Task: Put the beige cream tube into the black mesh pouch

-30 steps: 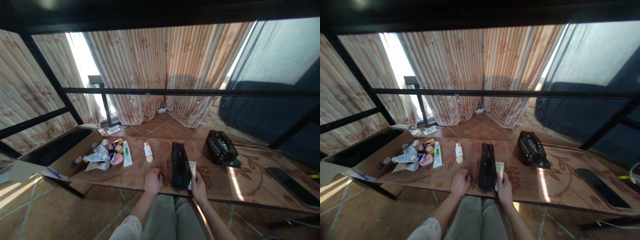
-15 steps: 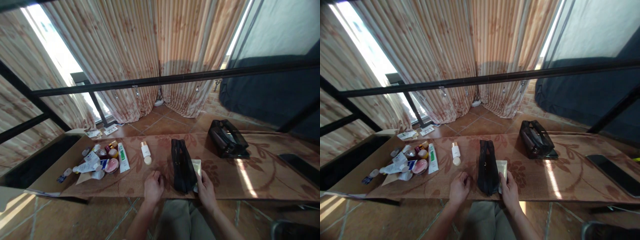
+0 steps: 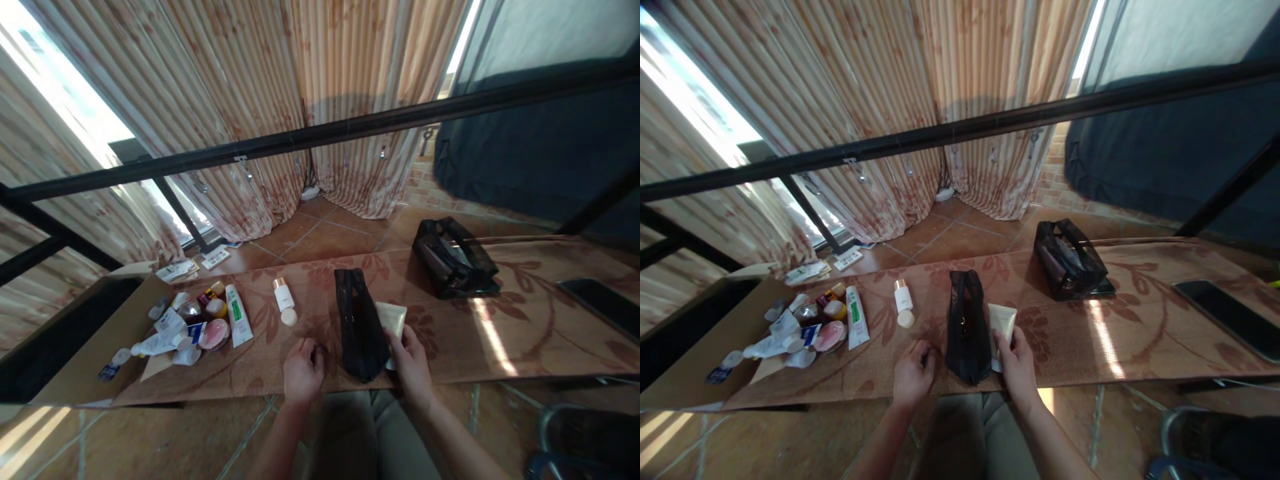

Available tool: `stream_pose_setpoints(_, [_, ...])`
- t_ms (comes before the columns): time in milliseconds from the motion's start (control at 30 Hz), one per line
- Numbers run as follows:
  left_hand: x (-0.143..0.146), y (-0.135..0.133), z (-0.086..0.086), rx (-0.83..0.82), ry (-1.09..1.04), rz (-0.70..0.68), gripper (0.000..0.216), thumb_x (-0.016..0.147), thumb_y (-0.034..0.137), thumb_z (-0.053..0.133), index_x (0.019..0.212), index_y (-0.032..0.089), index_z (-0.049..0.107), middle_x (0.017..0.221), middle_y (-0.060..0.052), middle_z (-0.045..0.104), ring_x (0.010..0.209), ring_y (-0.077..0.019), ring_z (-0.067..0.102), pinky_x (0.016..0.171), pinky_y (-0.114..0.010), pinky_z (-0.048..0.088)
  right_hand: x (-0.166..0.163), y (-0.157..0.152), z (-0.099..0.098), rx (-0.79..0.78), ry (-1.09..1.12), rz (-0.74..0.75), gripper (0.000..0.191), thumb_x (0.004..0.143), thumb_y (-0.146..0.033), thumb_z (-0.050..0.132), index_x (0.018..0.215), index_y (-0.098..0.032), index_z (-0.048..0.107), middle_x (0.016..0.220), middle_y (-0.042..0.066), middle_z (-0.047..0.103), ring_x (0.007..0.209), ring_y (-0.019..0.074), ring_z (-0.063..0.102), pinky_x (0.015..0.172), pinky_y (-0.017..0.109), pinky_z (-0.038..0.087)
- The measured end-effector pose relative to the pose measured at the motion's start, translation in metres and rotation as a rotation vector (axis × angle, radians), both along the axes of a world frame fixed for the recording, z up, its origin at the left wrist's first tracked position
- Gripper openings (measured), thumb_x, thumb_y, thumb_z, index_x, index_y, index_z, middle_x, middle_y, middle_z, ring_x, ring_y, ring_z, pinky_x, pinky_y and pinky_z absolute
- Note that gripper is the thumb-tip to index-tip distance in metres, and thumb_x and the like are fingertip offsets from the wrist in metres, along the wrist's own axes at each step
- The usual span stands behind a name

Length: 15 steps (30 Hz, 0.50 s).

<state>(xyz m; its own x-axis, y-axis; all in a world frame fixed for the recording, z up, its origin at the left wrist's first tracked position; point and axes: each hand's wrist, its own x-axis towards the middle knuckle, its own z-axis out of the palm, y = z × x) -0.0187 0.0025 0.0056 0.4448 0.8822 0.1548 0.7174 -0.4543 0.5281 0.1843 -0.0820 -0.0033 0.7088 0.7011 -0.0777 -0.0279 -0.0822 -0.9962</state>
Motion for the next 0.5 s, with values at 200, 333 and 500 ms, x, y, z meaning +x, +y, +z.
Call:
stream_pose_setpoints(200, [0.001,0.002,-0.001,-0.015,0.004,-0.001,0.017,0.088,0.022,0.042,0.083,0.021,0.058,0.084,-0.004,0.059,0.081,-0.0159,0.056,0.071,-0.025,0.042,0.016,0.030,-0.006,-0.031,-0.031,-0.089,0.045,0.069,-0.051,0.064,0.097,-0.016,0.061,0.079,0.004,0.068,0.070,0.0204,0.059,0.063,0.029,0.045])
stream_pose_setpoints(333, [0.001,0.002,-0.001,-0.018,-0.001,-0.005,0.017,0.088,0.022,0.041,0.082,0.021,0.058,0.084,-0.004,0.059,0.081,-0.0159,0.056,0.071,-0.025,0.042,0.018,0.037,0.003,-0.052,-0.147,-0.042,0.041,0.070,-0.049,0.061,0.094,-0.016,0.059,0.083,0.005,0.067,0.070,0.0196,0.058,0.064,0.030,0.045])
stream_pose_setpoints(500, [0.002,0.001,0.001,-0.028,-0.004,0.007,0.017,0.088,0.022,0.042,0.083,0.021,0.058,0.084,-0.003,0.059,0.080,-0.0158,0.056,0.071,-0.026,0.041,0.018,0.035,0.006,0.002,-0.216,-0.004,0.046,0.076,-0.051,0.056,0.105,-0.016,0.057,0.094,0.007,0.066,0.080,0.0206,0.057,0.071,0.031,0.045])
